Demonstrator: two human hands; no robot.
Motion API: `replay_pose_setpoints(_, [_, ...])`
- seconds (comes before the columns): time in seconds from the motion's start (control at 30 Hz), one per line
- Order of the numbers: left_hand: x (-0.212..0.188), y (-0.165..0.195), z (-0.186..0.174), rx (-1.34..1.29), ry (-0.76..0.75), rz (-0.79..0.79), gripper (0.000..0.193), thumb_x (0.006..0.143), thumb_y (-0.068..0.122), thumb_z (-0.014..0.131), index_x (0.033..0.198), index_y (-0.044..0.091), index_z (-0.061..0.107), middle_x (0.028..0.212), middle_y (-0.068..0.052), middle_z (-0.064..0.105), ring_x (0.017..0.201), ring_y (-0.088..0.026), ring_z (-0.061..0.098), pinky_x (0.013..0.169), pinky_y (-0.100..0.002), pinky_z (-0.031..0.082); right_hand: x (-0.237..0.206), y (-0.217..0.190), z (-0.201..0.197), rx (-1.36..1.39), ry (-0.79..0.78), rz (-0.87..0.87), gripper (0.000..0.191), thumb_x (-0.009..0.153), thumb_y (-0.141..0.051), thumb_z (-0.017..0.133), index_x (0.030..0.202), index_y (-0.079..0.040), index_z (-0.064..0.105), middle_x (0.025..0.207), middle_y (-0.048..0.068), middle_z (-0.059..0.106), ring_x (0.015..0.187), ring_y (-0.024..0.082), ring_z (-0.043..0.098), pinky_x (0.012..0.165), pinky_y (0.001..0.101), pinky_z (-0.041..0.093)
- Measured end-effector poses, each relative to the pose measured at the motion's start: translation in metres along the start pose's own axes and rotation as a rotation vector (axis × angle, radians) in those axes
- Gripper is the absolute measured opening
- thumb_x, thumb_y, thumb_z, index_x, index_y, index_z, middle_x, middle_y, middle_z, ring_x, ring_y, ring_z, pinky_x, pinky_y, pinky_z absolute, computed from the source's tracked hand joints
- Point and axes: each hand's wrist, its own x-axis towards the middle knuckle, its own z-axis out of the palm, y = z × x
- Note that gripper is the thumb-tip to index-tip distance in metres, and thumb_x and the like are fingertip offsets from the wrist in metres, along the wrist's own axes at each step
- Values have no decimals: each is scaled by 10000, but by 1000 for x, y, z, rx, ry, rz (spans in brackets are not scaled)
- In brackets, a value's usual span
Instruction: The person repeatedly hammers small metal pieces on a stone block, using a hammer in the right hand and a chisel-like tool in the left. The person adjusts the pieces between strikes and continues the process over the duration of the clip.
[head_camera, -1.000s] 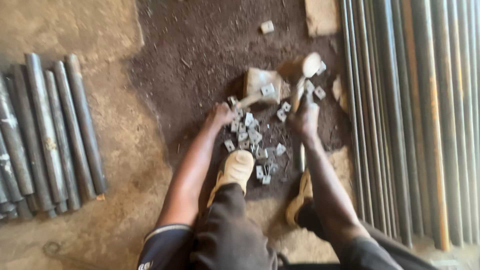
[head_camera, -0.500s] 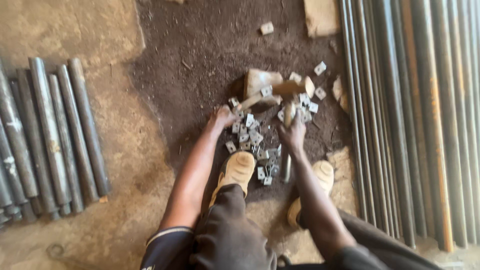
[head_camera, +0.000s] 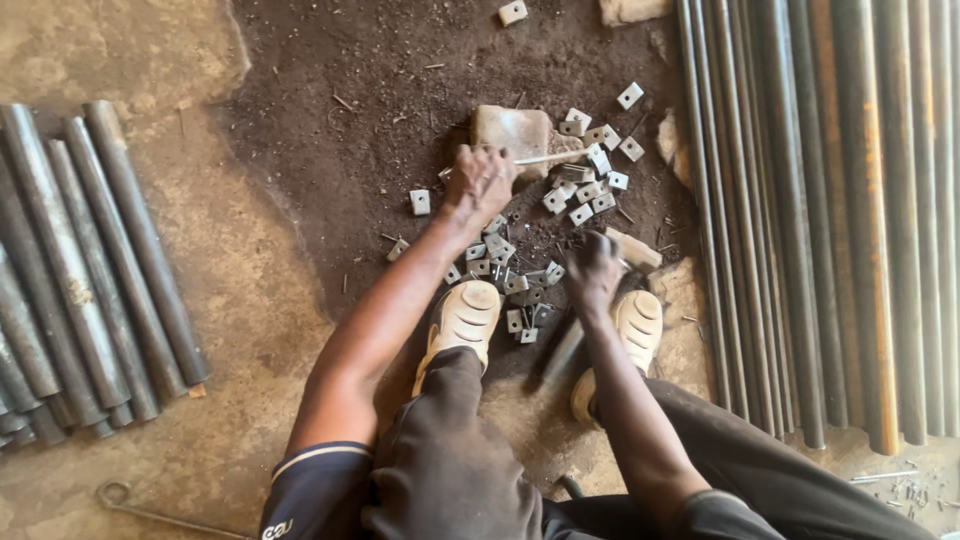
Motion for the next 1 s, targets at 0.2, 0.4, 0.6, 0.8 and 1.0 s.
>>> replay_pose_setpoints(0.2, [-35, -49, -11, -441, -124, -361, 481, 1103, 455, 436, 856, 90, 624, 580, 4, 507, 425, -131, 354, 398, -321, 308, 24, -62, 56, 156, -210, -182, 351, 890, -291, 736, 1182, -97, 718, 1140, 162, 728, 1074, 342, 673, 941, 435, 522])
replay_pose_setpoints(0.4, [-84, -85, 3, -360, 0, -445, 535, 1066, 559, 454, 750, 151, 595, 549, 22, 495, 407, -96, 362, 373, -305, 285, 48, -114, 99, -123, -192, -462, 498, 739, -485, 855, 1018, -92, 731, 1050, 212, 709, 1032, 428, 643, 888, 554, 519])
replay_pose_setpoints(0.6, [-113, -86, 15, -413, -94, -517, 559, 1069, 586, 465, 722, 163, 584, 524, 31, 475, 392, -113, 339, 379, -330, 272, 39, -116, 66, 332, -384, -215, 311, 901, -323, 782, 1068, -99, 646, 1069, 111, 733, 957, 263, 731, 868, 404, 614])
replay_pose_setpoints(0.8, [-126, -90, 7, -498, -27, -578, 529, 1038, 604, 481, 746, 179, 601, 537, 51, 459, 417, -97, 341, 399, -312, 273, 113, -106, 44, 484, -238, -109, 327, 878, -183, 792, 1170, -83, 682, 1124, 108, 744, 963, 208, 755, 858, 344, 641])
replay_pose_setpoints(1.0, [-123, -89, 6, -515, -208, -660, 556, 1043, 620, 485, 765, 157, 619, 548, 50, 460, 440, -120, 343, 418, -318, 286, 146, -92, 58, 56, 126, -792, 162, 825, -116, 806, 965, -166, 743, 1152, 62, 782, 1009, 266, 740, 880, 390, 589])
